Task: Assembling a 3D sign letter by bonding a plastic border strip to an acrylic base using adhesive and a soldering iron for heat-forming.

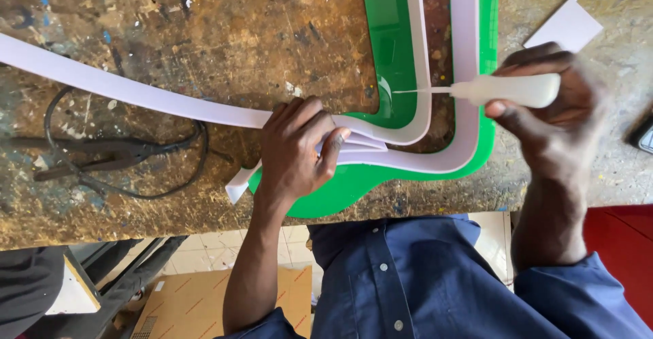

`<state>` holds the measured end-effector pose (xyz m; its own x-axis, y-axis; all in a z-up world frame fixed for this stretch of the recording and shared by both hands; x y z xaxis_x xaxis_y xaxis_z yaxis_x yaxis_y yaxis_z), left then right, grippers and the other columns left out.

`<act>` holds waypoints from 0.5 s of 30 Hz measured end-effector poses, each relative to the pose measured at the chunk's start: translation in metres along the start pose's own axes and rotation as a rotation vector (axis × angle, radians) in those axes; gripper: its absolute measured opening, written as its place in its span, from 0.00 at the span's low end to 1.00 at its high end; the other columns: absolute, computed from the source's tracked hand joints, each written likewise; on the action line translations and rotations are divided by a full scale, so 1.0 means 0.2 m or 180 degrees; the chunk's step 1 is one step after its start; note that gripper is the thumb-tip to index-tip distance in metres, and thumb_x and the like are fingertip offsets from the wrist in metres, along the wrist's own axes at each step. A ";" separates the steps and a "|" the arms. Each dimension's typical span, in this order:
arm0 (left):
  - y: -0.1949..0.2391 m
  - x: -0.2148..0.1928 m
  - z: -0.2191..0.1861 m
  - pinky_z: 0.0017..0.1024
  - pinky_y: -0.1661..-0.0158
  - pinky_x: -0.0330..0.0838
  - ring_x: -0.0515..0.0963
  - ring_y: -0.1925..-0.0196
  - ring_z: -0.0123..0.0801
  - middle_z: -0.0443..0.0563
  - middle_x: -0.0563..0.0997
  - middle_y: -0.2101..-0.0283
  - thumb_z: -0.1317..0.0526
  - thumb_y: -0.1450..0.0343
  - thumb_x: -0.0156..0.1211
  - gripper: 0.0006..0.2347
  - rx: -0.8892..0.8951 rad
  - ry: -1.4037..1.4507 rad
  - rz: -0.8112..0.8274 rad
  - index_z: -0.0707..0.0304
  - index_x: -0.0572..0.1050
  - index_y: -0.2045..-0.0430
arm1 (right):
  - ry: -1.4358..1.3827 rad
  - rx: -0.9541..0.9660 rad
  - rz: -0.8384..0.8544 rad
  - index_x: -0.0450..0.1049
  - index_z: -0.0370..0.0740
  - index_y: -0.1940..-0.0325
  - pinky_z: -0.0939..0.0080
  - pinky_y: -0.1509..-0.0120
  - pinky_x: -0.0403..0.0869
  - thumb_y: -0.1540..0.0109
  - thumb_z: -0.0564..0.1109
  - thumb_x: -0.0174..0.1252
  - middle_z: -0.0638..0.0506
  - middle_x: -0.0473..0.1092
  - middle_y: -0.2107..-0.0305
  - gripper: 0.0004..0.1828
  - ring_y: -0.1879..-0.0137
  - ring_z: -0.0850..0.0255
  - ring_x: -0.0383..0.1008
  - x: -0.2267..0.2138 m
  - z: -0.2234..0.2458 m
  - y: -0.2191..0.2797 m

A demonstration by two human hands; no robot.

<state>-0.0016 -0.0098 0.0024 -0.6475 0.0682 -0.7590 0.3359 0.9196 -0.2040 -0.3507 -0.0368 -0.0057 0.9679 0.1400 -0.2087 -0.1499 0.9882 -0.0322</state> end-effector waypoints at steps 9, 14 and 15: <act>0.04 0.03 0.01 0.44 0.60 0.64 0.72 0.64 0.48 0.53 0.72 0.66 0.62 0.20 0.60 0.12 0.0129 -0.0110 -0.0192 0.63 0.71 0.74 | -0.1680 0.0410 -0.0387 0.64 0.42 0.36 0.52 0.42 0.89 0.34 0.33 0.72 0.47 0.72 0.51 0.29 0.50 0.51 0.85 0.16 -0.10 0.03; 0.04 0.03 0.01 0.44 0.60 0.64 0.72 0.64 0.48 0.52 0.72 0.66 0.61 0.19 0.59 0.12 0.0148 -0.0086 -0.0240 0.62 0.73 0.74 | 0.0328 -0.0589 -0.0589 0.76 0.30 0.33 0.46 0.41 0.83 0.23 0.44 0.72 0.35 0.77 0.38 0.20 0.40 0.44 0.84 0.02 -0.15 -0.06; 0.03 0.03 0.01 0.44 0.59 0.63 0.72 0.64 0.48 0.51 0.72 0.67 0.61 0.18 0.58 0.13 0.0113 -0.0052 -0.0233 0.62 0.73 0.74 | 0.1437 -0.1030 -0.0710 0.79 0.24 0.33 0.44 0.48 0.76 0.19 0.51 0.73 0.28 0.80 0.39 0.25 0.37 0.38 0.82 -0.01 -0.16 -0.10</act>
<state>-0.0026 -0.0036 -0.0049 -0.6601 -0.0054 -0.7511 0.3122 0.9076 -0.2809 -0.3567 -0.0583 -0.0365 0.8122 -0.1792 -0.5551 -0.0753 0.9115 -0.4044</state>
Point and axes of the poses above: each hand's wrist, its own y-axis away from the middle knuckle, its own x-axis out of the palm, z = x × y, the point moved 1 cm from there along -y, towards the middle knuckle
